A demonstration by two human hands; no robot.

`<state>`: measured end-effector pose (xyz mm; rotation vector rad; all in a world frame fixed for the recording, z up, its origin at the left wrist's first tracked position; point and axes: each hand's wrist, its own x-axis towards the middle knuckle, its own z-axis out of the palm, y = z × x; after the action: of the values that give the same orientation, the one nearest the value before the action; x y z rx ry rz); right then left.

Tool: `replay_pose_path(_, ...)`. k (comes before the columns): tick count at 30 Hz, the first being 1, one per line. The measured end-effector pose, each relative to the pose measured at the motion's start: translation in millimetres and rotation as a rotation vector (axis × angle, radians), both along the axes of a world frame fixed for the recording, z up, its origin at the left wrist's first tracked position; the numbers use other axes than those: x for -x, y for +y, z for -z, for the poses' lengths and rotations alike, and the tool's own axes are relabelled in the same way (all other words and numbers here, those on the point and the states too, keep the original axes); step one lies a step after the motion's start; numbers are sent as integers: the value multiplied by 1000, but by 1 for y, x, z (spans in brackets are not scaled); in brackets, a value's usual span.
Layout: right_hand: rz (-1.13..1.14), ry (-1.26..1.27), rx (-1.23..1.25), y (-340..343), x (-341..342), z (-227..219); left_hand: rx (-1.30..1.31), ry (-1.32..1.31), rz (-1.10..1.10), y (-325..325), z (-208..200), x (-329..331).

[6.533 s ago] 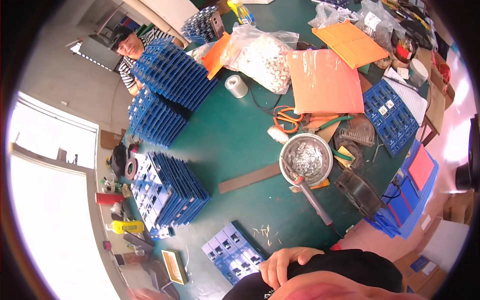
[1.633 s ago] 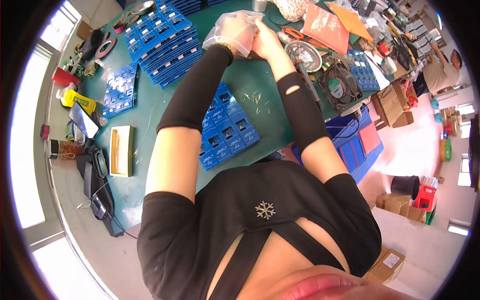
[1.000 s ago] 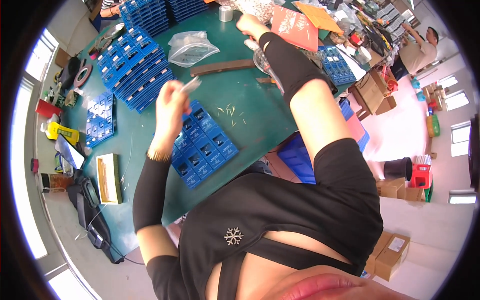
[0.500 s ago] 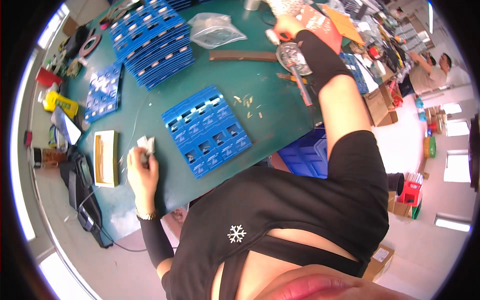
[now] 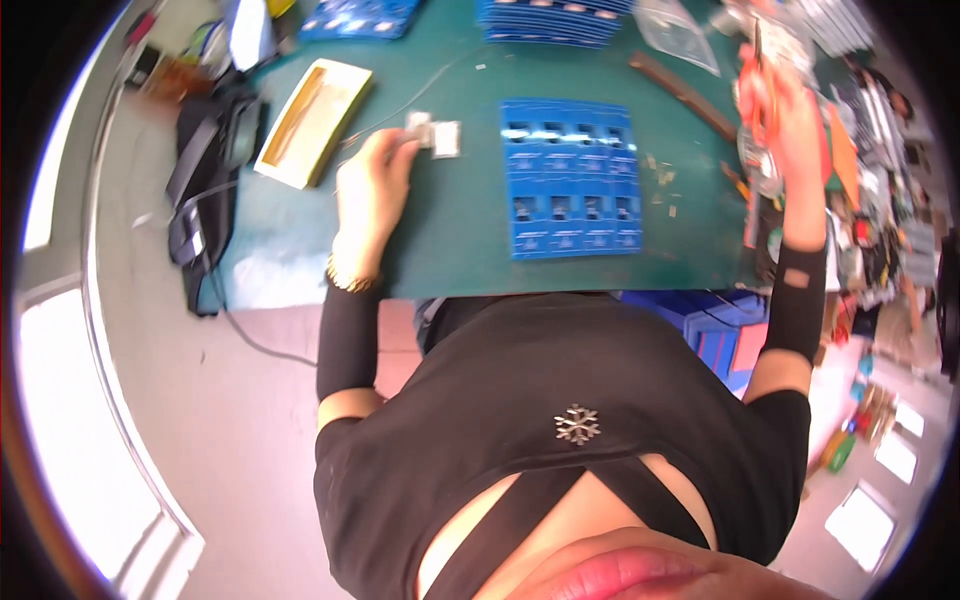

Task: The person assembles electronic components by placing pins into blue plastic modules and cutting small white plastic strips with scissors.

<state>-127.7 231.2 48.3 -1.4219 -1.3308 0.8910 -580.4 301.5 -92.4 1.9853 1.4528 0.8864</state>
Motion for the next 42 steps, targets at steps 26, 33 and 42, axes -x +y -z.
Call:
replay_pose_path(26,-508,319,85,-21,227,81,267,-332,241,-66,-44,8)
replay_pose_path(33,-723,533,231,-36,238,88,489,-818,265,-74,-35,19)
replay_pose_path(42,-794,504,292,-52,255,93,628,-1128,286,-82,-30,7)
